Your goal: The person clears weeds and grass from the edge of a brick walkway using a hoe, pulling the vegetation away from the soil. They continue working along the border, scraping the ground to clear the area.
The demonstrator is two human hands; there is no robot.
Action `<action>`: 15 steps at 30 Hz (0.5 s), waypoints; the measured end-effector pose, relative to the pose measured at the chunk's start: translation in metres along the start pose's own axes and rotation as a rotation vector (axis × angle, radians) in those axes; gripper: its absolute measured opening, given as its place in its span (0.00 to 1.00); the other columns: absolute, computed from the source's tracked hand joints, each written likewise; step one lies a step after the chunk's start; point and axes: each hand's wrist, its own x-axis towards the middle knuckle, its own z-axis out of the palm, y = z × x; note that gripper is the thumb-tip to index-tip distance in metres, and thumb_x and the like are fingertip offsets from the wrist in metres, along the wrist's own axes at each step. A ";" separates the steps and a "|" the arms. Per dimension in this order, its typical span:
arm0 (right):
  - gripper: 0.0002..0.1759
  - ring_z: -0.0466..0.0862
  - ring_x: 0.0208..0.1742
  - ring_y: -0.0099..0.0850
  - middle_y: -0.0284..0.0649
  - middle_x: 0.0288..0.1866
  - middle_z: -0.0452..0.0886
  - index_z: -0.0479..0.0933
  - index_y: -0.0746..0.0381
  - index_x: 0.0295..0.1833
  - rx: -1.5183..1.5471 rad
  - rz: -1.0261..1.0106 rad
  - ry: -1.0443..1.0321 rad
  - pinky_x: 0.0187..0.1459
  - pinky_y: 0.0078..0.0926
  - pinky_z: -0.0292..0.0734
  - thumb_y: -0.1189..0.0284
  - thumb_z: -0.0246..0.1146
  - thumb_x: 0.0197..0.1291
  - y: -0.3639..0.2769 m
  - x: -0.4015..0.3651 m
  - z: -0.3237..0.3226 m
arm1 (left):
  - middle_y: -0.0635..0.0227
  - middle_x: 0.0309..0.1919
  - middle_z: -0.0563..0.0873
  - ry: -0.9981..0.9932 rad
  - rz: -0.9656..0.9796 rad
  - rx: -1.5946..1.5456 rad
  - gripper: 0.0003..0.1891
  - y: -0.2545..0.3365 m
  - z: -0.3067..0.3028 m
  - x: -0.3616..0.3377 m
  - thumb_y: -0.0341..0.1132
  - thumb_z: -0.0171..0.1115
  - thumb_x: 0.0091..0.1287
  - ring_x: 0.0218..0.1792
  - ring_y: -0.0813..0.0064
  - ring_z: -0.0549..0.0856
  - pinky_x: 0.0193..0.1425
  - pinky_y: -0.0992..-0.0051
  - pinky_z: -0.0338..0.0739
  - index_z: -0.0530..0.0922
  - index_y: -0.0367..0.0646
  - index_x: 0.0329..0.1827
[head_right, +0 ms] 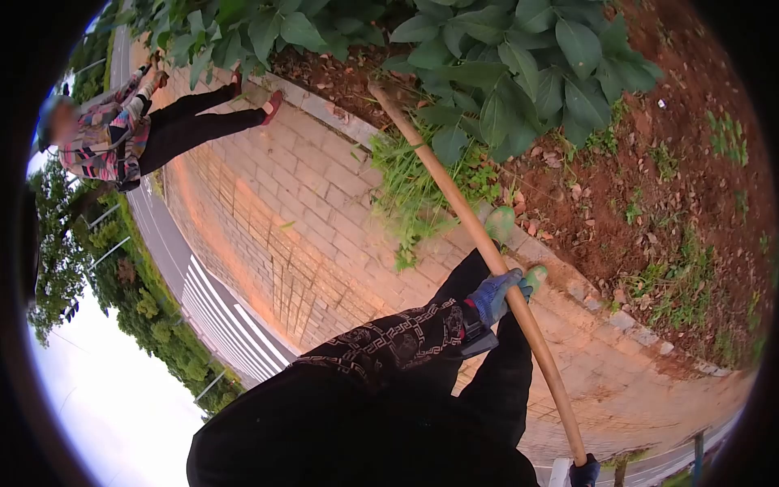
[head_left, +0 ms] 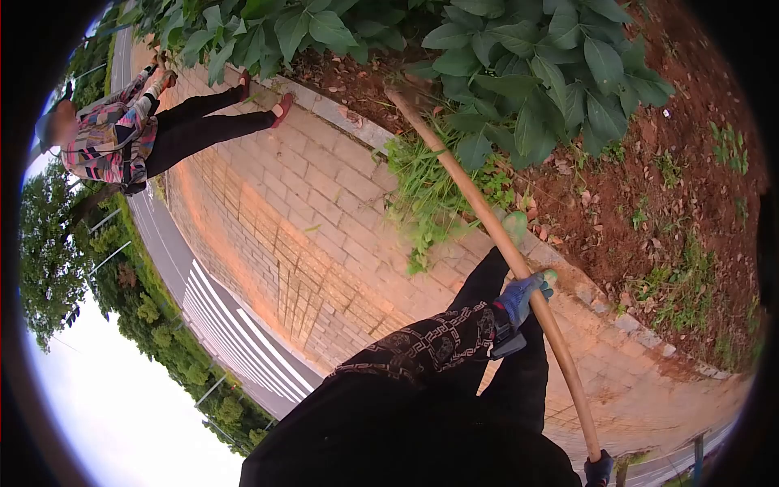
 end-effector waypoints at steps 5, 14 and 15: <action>0.09 0.85 0.30 0.45 0.46 0.26 0.83 0.78 0.60 0.31 0.090 0.136 0.030 0.34 0.37 0.78 0.74 0.70 0.42 -0.060 0.061 -0.003 | 0.65 0.36 0.80 -0.044 0.040 -0.088 0.08 0.048 -0.013 0.026 0.34 0.62 0.67 0.40 0.61 0.83 0.50 0.57 0.80 0.73 0.44 0.43; 0.15 0.84 0.34 0.49 0.48 0.30 0.84 0.78 0.58 0.40 0.342 -0.353 0.198 0.37 0.45 0.78 0.65 0.72 0.48 -0.291 0.157 -0.054 | 0.60 0.38 0.82 0.202 0.620 0.115 0.12 0.296 -0.017 0.015 0.37 0.64 0.66 0.41 0.61 0.83 0.45 0.61 0.82 0.73 0.42 0.47; 0.15 0.83 0.33 0.50 0.47 0.29 0.83 0.77 0.57 0.41 0.363 -0.467 0.223 0.37 0.46 0.77 0.65 0.71 0.49 -0.308 0.157 -0.065 | 0.59 0.40 0.83 0.192 0.657 0.137 0.13 0.313 -0.018 0.016 0.38 0.64 0.66 0.42 0.61 0.84 0.44 0.63 0.82 0.74 0.43 0.48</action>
